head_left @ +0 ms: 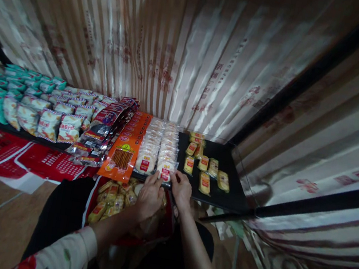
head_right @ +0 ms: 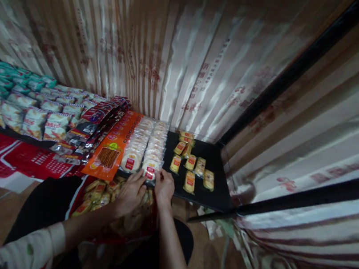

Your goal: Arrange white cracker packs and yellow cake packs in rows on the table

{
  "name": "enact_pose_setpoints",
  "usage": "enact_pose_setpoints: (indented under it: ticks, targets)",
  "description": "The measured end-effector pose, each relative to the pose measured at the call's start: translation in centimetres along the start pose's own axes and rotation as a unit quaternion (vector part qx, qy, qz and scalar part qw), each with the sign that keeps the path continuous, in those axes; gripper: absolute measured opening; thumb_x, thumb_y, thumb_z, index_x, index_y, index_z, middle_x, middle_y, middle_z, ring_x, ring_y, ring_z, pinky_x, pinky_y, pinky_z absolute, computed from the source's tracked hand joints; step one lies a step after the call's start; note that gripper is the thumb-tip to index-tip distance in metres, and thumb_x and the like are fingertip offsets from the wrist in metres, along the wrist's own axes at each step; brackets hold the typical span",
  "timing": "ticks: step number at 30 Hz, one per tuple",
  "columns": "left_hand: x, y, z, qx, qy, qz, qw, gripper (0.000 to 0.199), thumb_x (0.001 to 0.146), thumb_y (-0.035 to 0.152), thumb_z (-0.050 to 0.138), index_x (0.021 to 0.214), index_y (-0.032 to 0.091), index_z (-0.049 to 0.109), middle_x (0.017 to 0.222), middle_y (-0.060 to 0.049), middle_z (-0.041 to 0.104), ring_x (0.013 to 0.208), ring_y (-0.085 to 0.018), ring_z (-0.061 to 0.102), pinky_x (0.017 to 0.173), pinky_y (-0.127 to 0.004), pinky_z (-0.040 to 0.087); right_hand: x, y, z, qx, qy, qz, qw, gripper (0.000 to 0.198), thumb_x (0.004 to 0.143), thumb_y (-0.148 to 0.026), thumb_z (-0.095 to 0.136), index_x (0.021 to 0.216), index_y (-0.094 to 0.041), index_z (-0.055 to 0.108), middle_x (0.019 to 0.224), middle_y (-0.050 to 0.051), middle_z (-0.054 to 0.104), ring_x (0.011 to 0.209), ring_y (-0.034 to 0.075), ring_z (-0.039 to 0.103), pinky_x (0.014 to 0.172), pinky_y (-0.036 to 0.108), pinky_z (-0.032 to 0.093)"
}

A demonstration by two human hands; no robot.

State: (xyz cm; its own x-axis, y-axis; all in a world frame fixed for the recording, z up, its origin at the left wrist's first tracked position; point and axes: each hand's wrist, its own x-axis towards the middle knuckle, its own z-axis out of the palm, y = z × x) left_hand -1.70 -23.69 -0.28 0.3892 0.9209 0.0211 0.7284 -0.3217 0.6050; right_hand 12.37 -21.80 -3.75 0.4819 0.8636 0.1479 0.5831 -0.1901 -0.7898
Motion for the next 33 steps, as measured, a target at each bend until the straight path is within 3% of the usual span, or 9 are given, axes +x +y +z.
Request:
enact_pose_setpoints:
  ticks: [4,11,24,33]
  targets:
    - [0.1,-0.5,0.6,-0.006,-0.011,0.002,1.000,0.045,0.083,0.018,0.037,0.125,0.010,0.051,0.141,-0.011,0.038,0.129,-0.025,0.036,0.109,-0.039,0.031,-0.5,0.4,0.1,-0.073,0.002,-0.024,0.997,0.040,0.078,-0.046,0.051,0.098,-0.016,0.067,0.089,0.009,0.066,0.081,0.021,0.058,0.077,0.032,0.045]
    - [0.1,-0.1,0.8,-0.021,-0.021,-0.010,1.000,0.046,0.083,0.016,0.036,0.126,0.005,0.048,0.144,-0.015,0.031,0.132,-0.027,0.030,0.109,-0.039,0.030,-0.3,0.5,0.2,-0.024,-0.024,-0.037,0.999,0.049,0.077,-0.044,0.050,0.111,-0.010,0.060,0.096,0.013,0.064,0.076,0.020,0.058,0.074,0.032,0.047]
    - [1.0,0.6,0.9,-0.011,-0.008,-0.023,1.000,0.048,0.080,0.015,0.041,0.126,0.008,0.048,0.146,-0.012,0.029,0.134,-0.028,0.027,0.109,-0.039,0.030,0.1,0.5,1.3,-0.022,0.032,-0.079,0.996,0.046,0.082,-0.044,0.046,0.114,-0.012,0.057,0.103,0.014,0.062,0.088,0.022,0.056,0.077,0.034,0.048]
    - [0.8,-0.9,2.3,-0.024,0.023,0.047,0.998,0.045,0.077,0.009,0.041,0.120,0.008,0.052,0.145,-0.013,0.029,0.135,-0.027,0.023,0.110,-0.041,0.029,-0.3,1.2,1.9,-0.036,0.064,-0.125,0.989,0.048,0.085,-0.047,0.043,0.117,-0.013,0.054,0.108,0.014,0.059,0.090,0.022,0.053,0.077,0.035,0.047]
